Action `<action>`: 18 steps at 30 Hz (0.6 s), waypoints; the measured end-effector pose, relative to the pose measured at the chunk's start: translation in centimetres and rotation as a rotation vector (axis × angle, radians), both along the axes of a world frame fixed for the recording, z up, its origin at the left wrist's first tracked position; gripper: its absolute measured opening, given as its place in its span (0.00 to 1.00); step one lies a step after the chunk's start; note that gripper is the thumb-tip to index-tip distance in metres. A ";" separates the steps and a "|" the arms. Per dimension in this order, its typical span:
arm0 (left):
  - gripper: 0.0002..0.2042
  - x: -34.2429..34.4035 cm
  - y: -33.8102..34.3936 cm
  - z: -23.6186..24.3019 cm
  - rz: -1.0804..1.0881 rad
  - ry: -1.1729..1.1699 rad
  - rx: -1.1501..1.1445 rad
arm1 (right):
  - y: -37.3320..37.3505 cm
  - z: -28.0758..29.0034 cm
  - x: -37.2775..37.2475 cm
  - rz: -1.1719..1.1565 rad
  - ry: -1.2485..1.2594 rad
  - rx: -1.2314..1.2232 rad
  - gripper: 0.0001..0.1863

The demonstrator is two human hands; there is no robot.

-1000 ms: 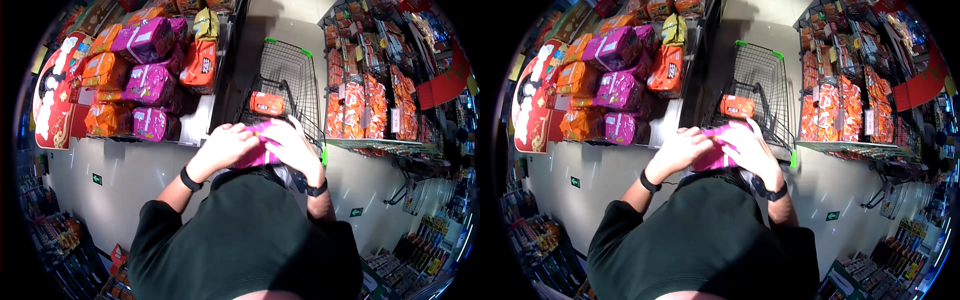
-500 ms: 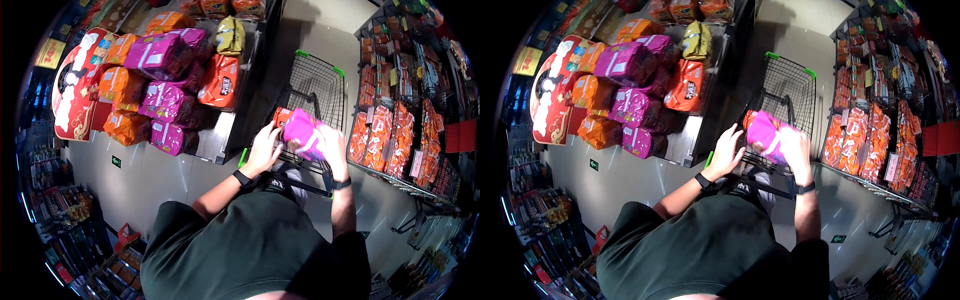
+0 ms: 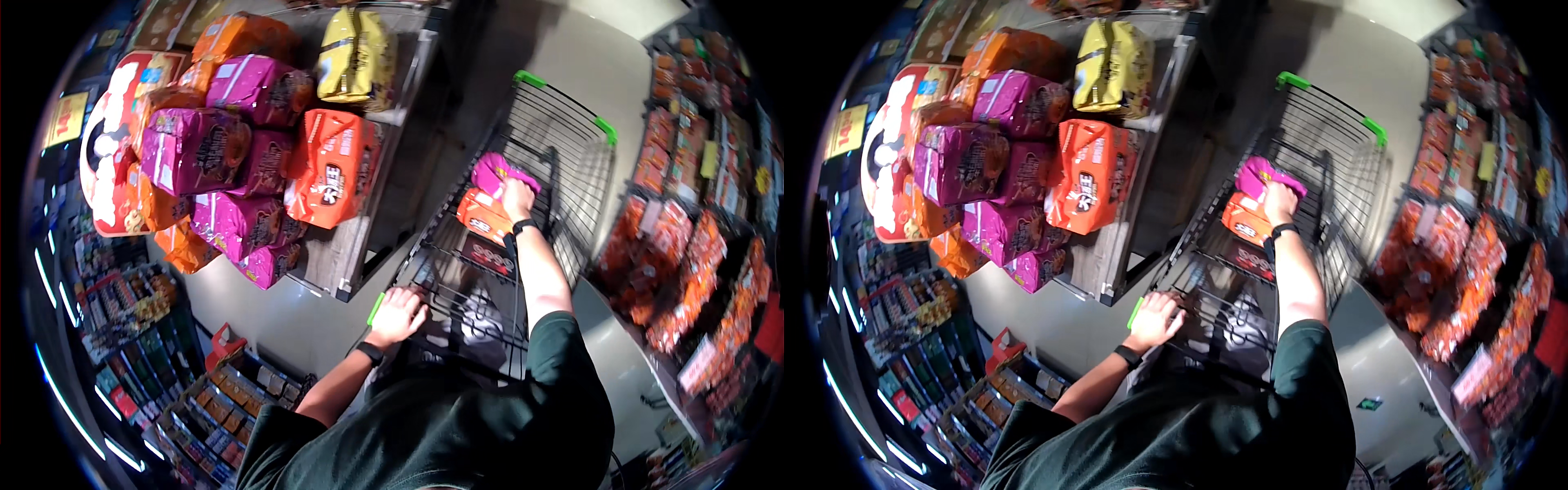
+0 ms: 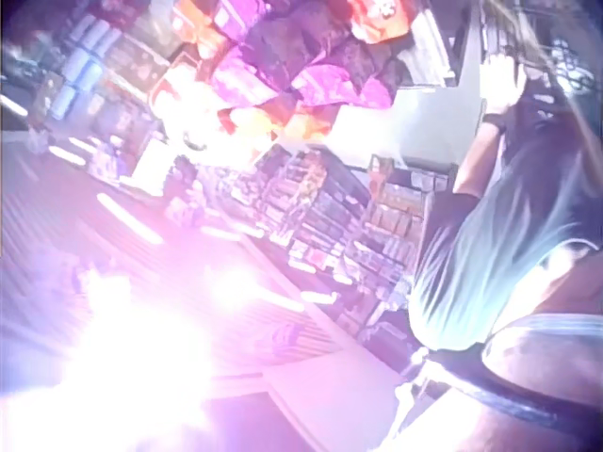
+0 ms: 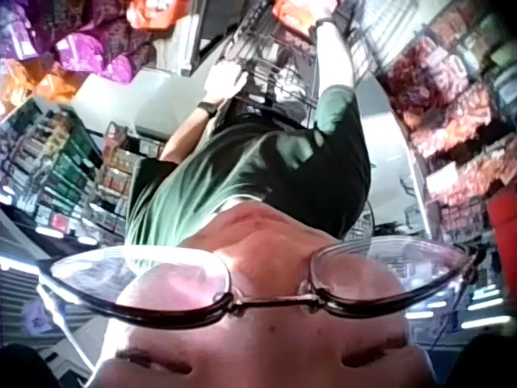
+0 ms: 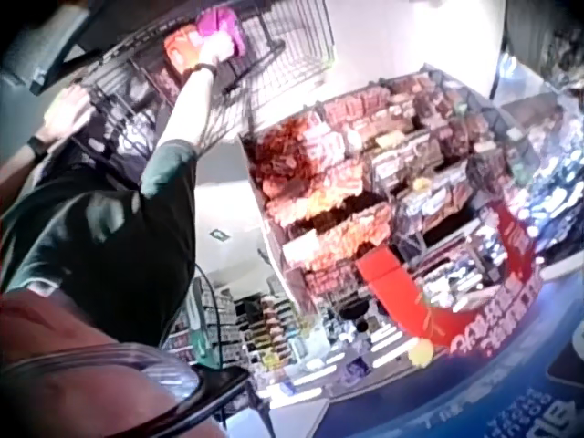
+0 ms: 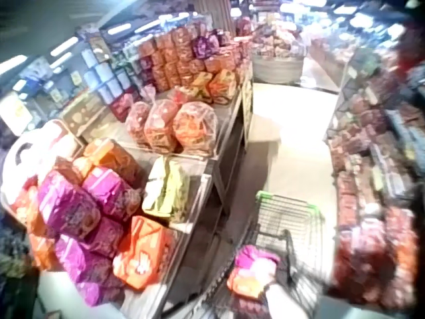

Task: The person pushes a shopping cart through aisles, selects various packaged snacks, noodles, and canisters of formula from shelves, and places them into the cart.

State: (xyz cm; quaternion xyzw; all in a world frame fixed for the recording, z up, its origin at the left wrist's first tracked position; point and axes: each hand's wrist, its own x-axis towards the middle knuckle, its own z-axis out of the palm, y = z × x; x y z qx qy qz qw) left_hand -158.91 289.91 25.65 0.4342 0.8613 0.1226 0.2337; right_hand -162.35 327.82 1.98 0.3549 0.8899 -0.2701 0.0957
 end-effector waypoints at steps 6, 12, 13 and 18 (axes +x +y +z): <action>0.12 -0.1 -0.3 1.2 -0.037 -0.019 0.005 | -2.3 -4.5 -1.9 0.042 -0.107 -0.107 0.13; 0.14 0.9 -3.2 -0.2 -0.028 0.026 0.128 | -5.8 -6.3 4.6 0.110 0.392 -0.052 0.19; 0.14 1.3 -3.9 -0.3 -0.023 0.014 0.135 | -6.8 -3.0 5.1 0.059 0.181 -0.325 0.17; 0.15 2.3 -5.2 -0.7 -0.044 0.017 0.310 | -11.9 2.9 11.3 0.115 0.368 -0.450 0.16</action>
